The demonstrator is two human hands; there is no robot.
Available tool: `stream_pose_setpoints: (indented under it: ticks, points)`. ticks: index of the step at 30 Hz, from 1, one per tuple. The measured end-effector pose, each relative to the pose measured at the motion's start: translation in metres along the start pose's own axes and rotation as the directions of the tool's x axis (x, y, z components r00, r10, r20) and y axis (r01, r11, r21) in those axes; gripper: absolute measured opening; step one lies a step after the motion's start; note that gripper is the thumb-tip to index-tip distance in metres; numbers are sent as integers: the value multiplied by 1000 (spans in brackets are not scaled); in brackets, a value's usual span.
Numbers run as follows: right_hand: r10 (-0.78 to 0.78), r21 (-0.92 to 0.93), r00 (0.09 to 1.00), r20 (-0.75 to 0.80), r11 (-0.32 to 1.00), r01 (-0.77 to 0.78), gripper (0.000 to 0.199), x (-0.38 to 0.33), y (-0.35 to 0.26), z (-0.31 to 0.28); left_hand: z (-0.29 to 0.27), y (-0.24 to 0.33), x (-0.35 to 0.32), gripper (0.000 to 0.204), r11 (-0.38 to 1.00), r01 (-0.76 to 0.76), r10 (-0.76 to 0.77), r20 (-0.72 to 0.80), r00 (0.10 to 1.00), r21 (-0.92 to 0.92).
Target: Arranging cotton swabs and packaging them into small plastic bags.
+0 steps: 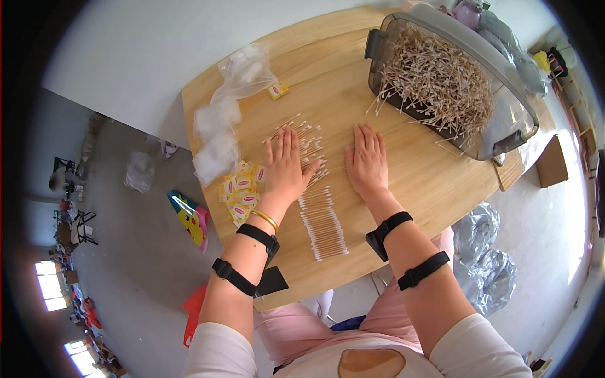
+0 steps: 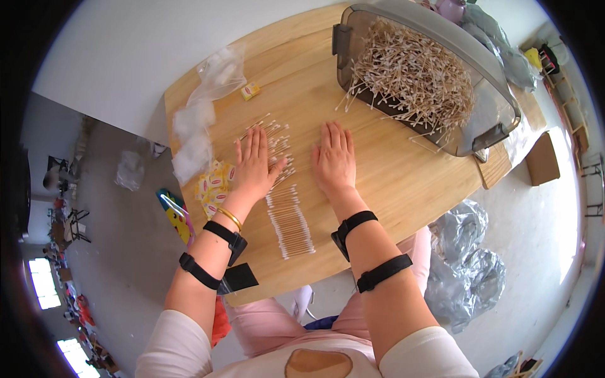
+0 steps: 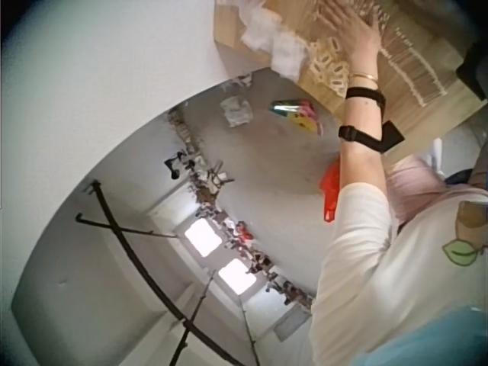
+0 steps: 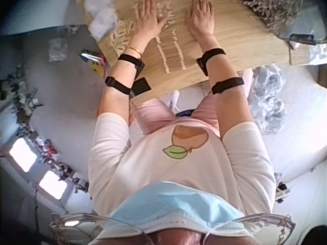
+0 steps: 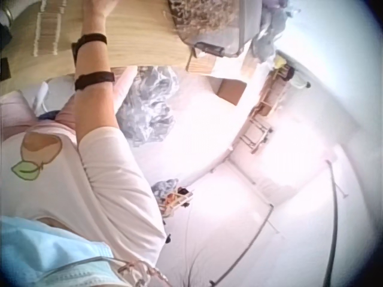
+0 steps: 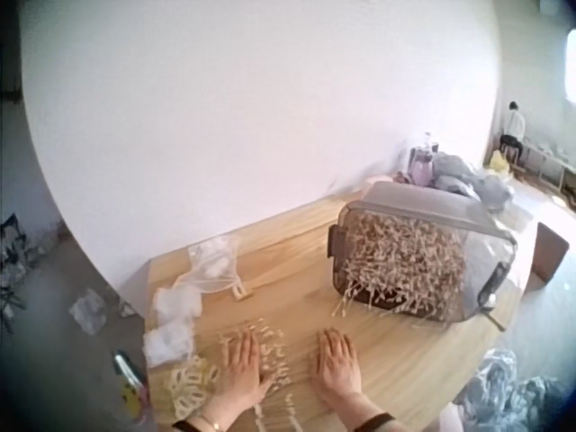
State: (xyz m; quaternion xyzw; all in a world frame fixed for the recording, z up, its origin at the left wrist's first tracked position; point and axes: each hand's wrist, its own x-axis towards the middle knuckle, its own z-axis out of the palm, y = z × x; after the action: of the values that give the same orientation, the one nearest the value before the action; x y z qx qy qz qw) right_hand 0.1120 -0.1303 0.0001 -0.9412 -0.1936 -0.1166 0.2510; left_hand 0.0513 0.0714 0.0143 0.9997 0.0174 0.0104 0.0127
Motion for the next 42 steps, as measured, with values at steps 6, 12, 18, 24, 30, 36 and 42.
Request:
stream_pose_setpoints:
  ticks: [6, 12, 18, 24, 30, 36, 42]
  points:
    - [-5, -1, 1000, 5, 1000, 5, 53, 1, -3, 1, 6, -7, -5, 93, 995, -57, 53, -53, 997, -87]
    - [-4, -13, 1000, -14, 1000, 4, 53, 0, -1, 3, 1, -15, 11, 91, 993, -58, 62, 34, 997, -107]
    - [20, 14, 1000, 14, 1000, -21, 51, 1, -4, 1, 1, -31, -8, 58, 881, -30, -172, -378, 909, -473]
    - [-9, 10, 999, -33, 1000, 9, 51, 1, -2, 5, 1, -42, -15, 27, 849, 329, -411, -126, 903, -414]
    - [-6, -1, 1000, -22, 1000, 6, 51, 0, -5, 4, -1, -48, -15, 20, 860, 341, -412, -122, 903, -379]
    - [-10, -23, 1000, -23, 1000, 10, 52, 0, -1, 2, -18, -41, -20, 13, 791, 341, -479, -168, 861, -508]
    - [-5, -32, 1000, -20, 999, 4, 52, 0, -2, 2, -36, 7, -41, 17, 922, -91, 17, -195, 981, -378]
